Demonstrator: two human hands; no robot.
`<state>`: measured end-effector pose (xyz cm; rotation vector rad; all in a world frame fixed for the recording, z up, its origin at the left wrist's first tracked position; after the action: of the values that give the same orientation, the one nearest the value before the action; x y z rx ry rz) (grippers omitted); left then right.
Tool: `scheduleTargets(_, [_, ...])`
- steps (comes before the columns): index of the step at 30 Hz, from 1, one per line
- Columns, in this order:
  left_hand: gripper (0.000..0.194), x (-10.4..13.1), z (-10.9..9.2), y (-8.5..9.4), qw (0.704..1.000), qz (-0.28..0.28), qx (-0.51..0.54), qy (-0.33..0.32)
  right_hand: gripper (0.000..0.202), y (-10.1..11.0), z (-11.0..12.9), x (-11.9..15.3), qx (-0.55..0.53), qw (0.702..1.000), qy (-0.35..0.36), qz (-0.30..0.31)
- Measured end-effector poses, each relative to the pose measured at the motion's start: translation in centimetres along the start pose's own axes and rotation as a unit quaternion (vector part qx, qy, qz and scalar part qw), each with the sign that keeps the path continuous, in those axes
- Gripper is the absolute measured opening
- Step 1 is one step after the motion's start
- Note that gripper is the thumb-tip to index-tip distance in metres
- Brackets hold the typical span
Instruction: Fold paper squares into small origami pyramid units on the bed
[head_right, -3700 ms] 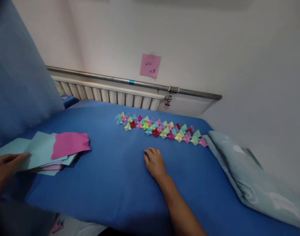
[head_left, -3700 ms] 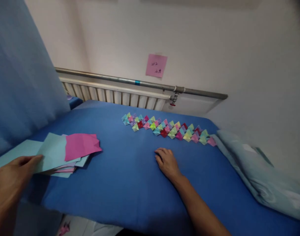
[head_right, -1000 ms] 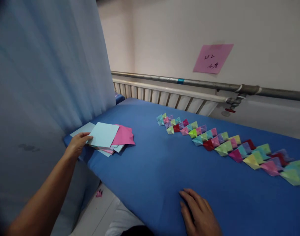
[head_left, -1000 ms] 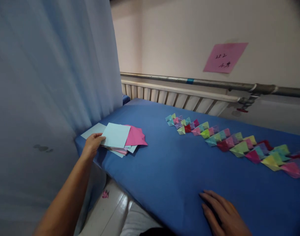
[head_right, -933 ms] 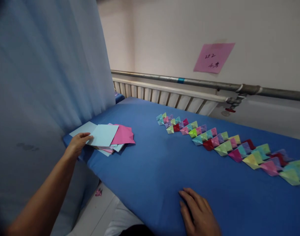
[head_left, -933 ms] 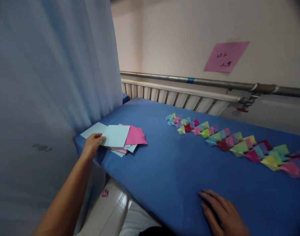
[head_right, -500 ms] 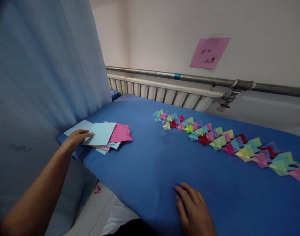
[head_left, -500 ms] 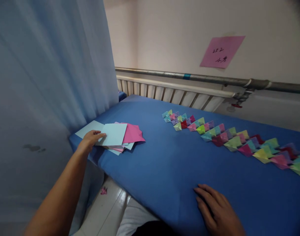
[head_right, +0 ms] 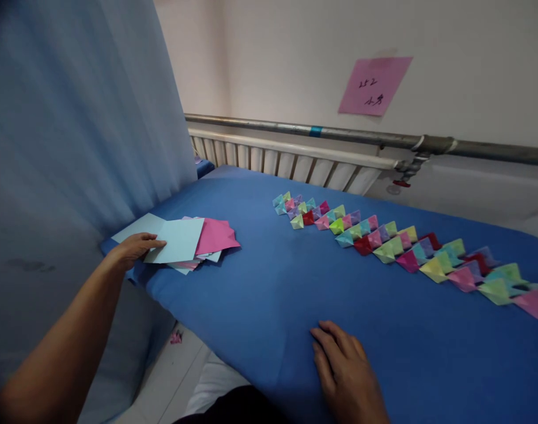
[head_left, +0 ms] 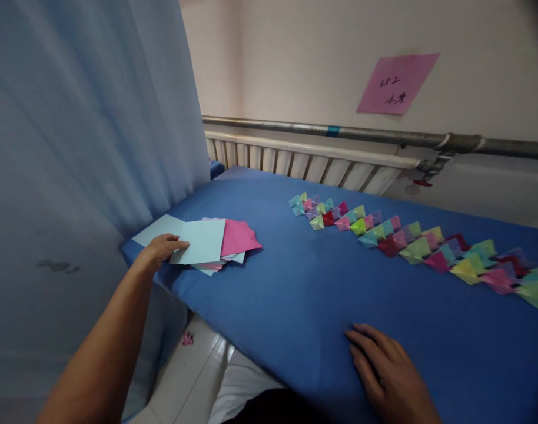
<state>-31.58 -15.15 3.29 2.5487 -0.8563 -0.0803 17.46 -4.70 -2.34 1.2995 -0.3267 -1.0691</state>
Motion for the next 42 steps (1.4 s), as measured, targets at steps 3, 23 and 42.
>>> scheduleTargets(3, [0.037, 0.0, -0.1, 0.2, 1.000, -0.004, -0.020, -0.015, 0.038, 0.0, 0.1, 0.1, 0.004, 1.000, 0.011, -0.011])
scheduleTargets(23, [0.020, 7.2, -6.3, -15.6, 0.820, 0.042, -0.341, -0.458, 0.035, 0.1, 0.5, 0.2, -0.013, 1.000, -0.005, -0.027])
scheduleTargets(42, [0.065, 8.4, -3.8, -8.9, 0.800, 0.052, -0.325, -0.501, 0.037, 0.1, 0.8, 0.0, -0.004, 0.999, 0.011, -0.045])
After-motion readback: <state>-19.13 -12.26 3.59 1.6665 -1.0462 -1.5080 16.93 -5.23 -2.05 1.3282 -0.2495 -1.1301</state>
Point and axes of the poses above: each hand's wrist, its own x-axis away from the middle knuckle, its own y-axis out of the back of the hand, z = x × y, the point moved 2 cm from there along -x, towards the middle knuckle, and after that the axes turned 12 degrees about -y, right-handed, at the moved point
